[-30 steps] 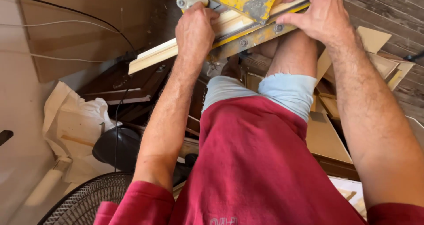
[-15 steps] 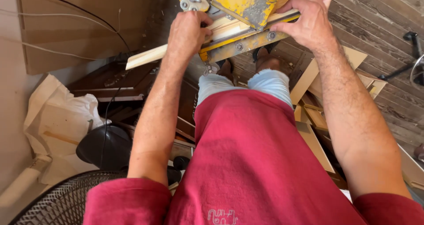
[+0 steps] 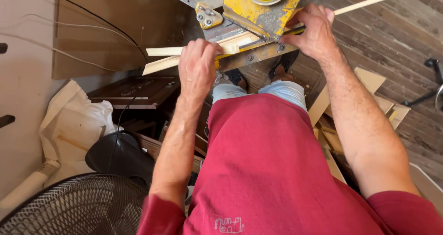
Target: Process thin wooden strips using a specialized cutting machine
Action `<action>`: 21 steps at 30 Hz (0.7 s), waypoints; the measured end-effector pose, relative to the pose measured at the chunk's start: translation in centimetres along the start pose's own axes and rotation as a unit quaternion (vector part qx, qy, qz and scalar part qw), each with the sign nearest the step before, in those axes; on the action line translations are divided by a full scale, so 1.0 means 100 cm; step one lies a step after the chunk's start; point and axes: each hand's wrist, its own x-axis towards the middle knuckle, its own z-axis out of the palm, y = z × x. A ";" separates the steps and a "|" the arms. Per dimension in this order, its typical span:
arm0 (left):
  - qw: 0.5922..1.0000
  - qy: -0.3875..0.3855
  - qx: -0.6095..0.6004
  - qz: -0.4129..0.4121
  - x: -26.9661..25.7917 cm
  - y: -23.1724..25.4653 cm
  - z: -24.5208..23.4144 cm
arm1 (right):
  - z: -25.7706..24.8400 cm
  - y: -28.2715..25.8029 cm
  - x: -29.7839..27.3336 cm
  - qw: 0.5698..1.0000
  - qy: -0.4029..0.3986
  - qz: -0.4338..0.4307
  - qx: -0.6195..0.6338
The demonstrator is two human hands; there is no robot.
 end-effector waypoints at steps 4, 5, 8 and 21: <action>0.999 0.035 -0.032 -0.007 -0.001 0.016 -0.013 | 0.002 0.002 0.001 1.000 0.009 -0.003 -0.001; 0.999 0.038 -0.030 -0.010 -0.002 0.018 -0.014 | 0.002 0.003 0.001 1.000 0.008 -0.007 -0.002; 0.997 0.053 -0.043 -0.023 -0.007 0.025 -0.016 | 0.004 0.006 0.002 1.000 0.004 -0.007 -0.009; 0.618 -0.123 -0.698 -0.340 -0.042 0.010 -0.021 | 0.005 0.009 0.001 1.000 0.003 -0.013 0.006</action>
